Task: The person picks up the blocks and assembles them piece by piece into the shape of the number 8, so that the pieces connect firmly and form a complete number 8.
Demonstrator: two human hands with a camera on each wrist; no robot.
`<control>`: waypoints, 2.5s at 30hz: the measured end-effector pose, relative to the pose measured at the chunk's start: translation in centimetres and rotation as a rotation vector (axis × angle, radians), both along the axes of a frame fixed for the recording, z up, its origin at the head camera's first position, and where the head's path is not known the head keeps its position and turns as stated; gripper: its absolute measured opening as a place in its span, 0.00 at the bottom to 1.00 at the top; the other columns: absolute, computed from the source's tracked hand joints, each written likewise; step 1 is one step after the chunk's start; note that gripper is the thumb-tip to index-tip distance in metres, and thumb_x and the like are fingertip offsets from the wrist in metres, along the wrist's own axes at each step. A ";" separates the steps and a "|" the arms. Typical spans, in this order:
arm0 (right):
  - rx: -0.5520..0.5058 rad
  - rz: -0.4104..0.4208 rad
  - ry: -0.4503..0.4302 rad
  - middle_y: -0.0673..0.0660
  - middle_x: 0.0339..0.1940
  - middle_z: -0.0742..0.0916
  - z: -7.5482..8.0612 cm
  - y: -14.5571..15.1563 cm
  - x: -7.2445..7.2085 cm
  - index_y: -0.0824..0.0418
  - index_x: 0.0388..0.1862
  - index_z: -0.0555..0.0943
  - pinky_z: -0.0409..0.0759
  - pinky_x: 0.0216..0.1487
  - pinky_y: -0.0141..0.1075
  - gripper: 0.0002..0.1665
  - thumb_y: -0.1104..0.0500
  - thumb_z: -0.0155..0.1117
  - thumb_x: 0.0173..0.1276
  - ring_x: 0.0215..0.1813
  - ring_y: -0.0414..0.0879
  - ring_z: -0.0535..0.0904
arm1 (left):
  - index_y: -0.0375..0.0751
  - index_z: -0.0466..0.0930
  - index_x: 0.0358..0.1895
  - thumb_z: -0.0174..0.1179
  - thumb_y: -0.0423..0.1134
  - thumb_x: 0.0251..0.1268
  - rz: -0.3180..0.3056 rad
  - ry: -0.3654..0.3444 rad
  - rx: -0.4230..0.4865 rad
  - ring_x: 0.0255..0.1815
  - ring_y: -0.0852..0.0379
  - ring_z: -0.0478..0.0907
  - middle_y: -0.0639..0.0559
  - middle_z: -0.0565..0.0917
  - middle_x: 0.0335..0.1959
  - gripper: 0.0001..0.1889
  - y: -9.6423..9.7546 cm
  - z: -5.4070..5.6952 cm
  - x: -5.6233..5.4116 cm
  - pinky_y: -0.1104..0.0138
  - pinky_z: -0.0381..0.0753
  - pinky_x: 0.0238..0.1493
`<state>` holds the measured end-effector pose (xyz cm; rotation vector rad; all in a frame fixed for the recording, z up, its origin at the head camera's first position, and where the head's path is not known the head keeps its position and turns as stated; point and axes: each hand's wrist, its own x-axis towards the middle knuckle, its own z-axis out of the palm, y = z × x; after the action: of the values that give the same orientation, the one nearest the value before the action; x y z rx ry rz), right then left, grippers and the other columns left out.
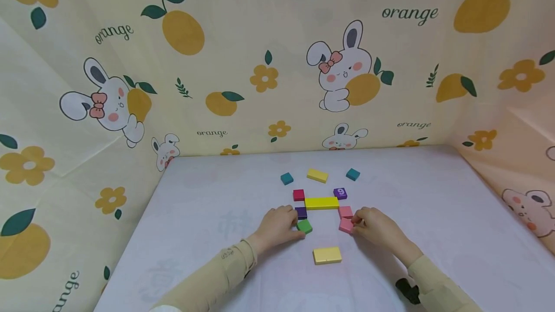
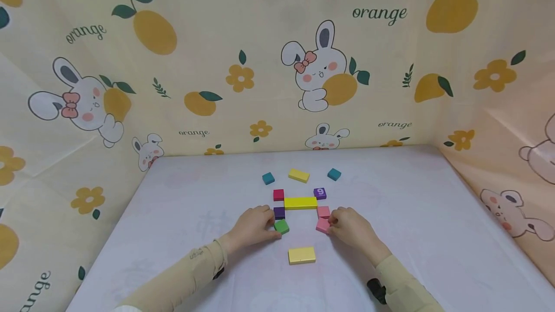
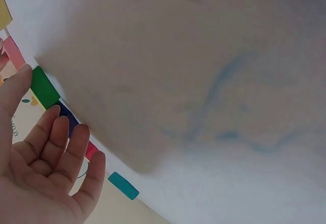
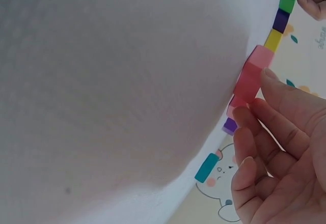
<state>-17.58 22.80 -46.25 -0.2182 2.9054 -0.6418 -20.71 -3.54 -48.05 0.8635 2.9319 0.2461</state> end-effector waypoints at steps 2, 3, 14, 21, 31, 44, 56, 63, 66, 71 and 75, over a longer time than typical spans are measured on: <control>0.003 0.001 -0.001 0.51 0.30 0.83 0.0 0.0 -0.1 0.61 0.35 0.83 0.80 0.37 0.37 0.10 0.59 0.70 0.55 0.32 0.42 0.73 | 0.49 0.76 0.30 0.64 0.61 0.49 0.004 -0.006 0.003 0.25 0.63 0.65 0.60 0.71 0.24 0.20 0.0 0.0 0.0 0.72 0.64 0.28; 0.004 -0.001 -0.002 0.51 0.30 0.83 0.0 0.0 -0.1 0.61 0.35 0.83 0.80 0.38 0.37 0.10 0.59 0.70 0.55 0.32 0.42 0.73 | 0.49 0.76 0.30 0.64 0.61 0.49 0.006 -0.008 0.005 0.25 0.63 0.65 0.60 0.71 0.24 0.20 0.1 0.1 0.0 0.72 0.64 0.28; -0.002 0.000 -0.008 0.51 0.31 0.84 0.0 0.1 0.0 0.61 0.37 0.83 0.80 0.38 0.38 0.10 0.59 0.69 0.55 0.32 0.42 0.73 | 0.48 0.78 0.32 0.64 0.61 0.50 0.005 -0.024 0.024 0.26 0.63 0.66 0.60 0.72 0.24 0.20 0.1 0.0 0.0 0.74 0.66 0.27; -0.006 0.005 0.004 0.51 0.31 0.84 -0.1 0.2 0.1 0.60 0.37 0.83 0.79 0.38 0.38 0.10 0.59 0.69 0.56 0.33 0.42 0.74 | 0.48 0.78 0.32 0.64 0.61 0.50 0.007 -0.032 0.028 0.27 0.63 0.66 0.60 0.72 0.25 0.20 0.1 -0.1 -0.1 0.74 0.66 0.27; 0.024 0.023 0.028 0.50 0.32 0.84 0.1 0.3 0.4 0.60 0.39 0.83 0.79 0.39 0.39 0.12 0.59 0.68 0.56 0.34 0.42 0.74 | 0.48 0.78 0.32 0.64 0.61 0.50 0.003 -0.022 0.017 0.26 0.63 0.65 0.60 0.71 0.24 0.20 -0.1 -0.1 0.0 0.74 0.65 0.26; -0.021 0.160 0.015 0.43 0.30 0.81 0.7 -1.2 1.3 0.52 0.36 0.83 0.74 0.37 0.31 0.09 0.55 0.70 0.55 0.36 0.39 0.71 | 0.48 0.78 0.32 0.64 0.61 0.51 -0.009 -0.009 0.015 0.26 0.63 0.65 0.60 0.71 0.24 0.19 -0.2 -0.2 0.0 0.75 0.64 0.26; -0.100 0.364 -0.079 0.41 0.32 0.78 0.0 -2.6 2.1 0.50 0.39 0.84 0.71 0.37 0.28 0.17 0.46 0.72 0.50 0.36 0.36 0.69 | 0.49 0.78 0.32 0.63 0.61 0.51 -0.005 -0.009 0.012 0.26 0.63 0.65 0.60 0.71 0.24 0.19 -0.2 0.0 0.2 0.74 0.64 0.26; -0.059 0.422 -0.035 0.41 0.31 0.77 0.0 -2.8 2.4 0.50 0.37 0.84 0.70 0.36 0.28 0.16 0.47 0.73 0.50 0.36 0.36 0.67 | 0.49 0.78 0.32 0.63 0.62 0.51 -0.004 0.001 0.008 0.27 0.62 0.64 0.60 0.70 0.24 0.20 -0.2 0.0 0.2 0.74 0.64 0.27; -0.039 0.425 -0.009 0.41 0.31 0.76 0.1 -2.9 2.4 0.50 0.38 0.84 0.70 0.36 0.28 0.16 0.48 0.73 0.50 0.36 0.35 0.66 | 0.49 0.78 0.32 0.62 0.62 0.51 -0.006 0.003 0.008 0.27 0.62 0.64 0.60 0.70 0.24 0.20 -0.1 -0.1 0.2 0.74 0.64 0.27; -0.002 0.417 0.046 0.42 0.31 0.77 0.2 -2.9 2.3 0.51 0.38 0.85 0.71 0.36 0.29 0.15 0.49 0.73 0.50 0.35 0.35 0.66 | 0.49 0.78 0.32 0.62 0.62 0.51 -0.010 0.017 0.010 0.27 0.62 0.64 0.60 0.71 0.24 0.20 -0.2 0.0 0.2 0.74 0.63 0.27; 0.039 0.399 0.106 0.42 0.31 0.78 0.1 -2.8 2.2 0.51 0.36 0.85 0.71 0.37 0.29 0.15 0.49 0.74 0.49 0.37 0.36 0.66 | 0.49 0.78 0.32 0.63 0.62 0.51 -0.012 0.018 0.004 0.27 0.62 0.64 0.60 0.71 0.25 0.20 -0.2 0.0 0.2 0.74 0.63 0.27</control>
<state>-15.43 20.00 -46.15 -0.8231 2.8400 -0.5157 -20.48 -3.72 -48.01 0.8881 2.9429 0.2449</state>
